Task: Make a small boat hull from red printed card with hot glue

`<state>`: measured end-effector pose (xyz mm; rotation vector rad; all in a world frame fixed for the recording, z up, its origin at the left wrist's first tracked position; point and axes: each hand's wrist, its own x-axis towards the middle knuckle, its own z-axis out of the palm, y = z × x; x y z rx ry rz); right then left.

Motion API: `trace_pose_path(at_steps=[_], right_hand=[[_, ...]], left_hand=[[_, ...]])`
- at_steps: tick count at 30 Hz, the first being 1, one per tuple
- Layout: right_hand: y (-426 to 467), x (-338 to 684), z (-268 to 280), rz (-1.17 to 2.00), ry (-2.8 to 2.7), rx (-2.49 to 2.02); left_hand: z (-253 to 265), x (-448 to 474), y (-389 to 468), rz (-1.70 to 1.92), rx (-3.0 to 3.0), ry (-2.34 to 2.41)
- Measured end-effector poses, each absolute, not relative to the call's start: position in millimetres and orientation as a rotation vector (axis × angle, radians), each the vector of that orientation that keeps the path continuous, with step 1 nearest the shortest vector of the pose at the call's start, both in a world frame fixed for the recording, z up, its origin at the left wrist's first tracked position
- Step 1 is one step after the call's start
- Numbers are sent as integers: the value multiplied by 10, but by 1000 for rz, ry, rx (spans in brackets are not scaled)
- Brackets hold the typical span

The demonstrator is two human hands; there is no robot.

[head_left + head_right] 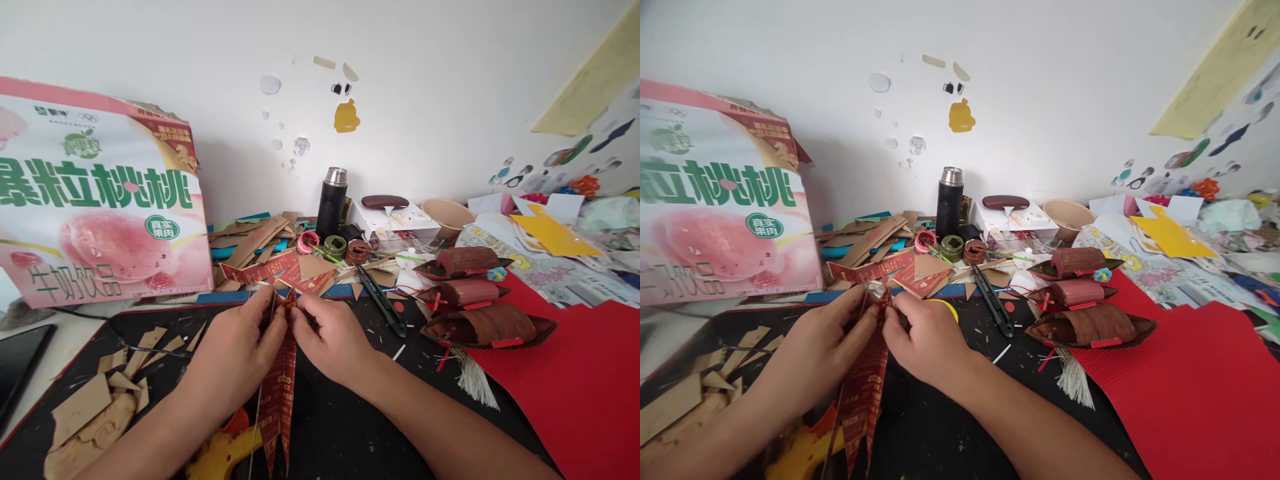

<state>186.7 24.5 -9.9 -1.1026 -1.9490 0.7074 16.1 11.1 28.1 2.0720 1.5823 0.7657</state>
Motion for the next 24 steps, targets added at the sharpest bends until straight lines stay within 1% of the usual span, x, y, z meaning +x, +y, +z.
trace_pose_path(at_steps=[24], right_hand=[[248,1880,-127,718,-1972,-1097]], left_hand=[[258,128,140,674,2121,1564]])
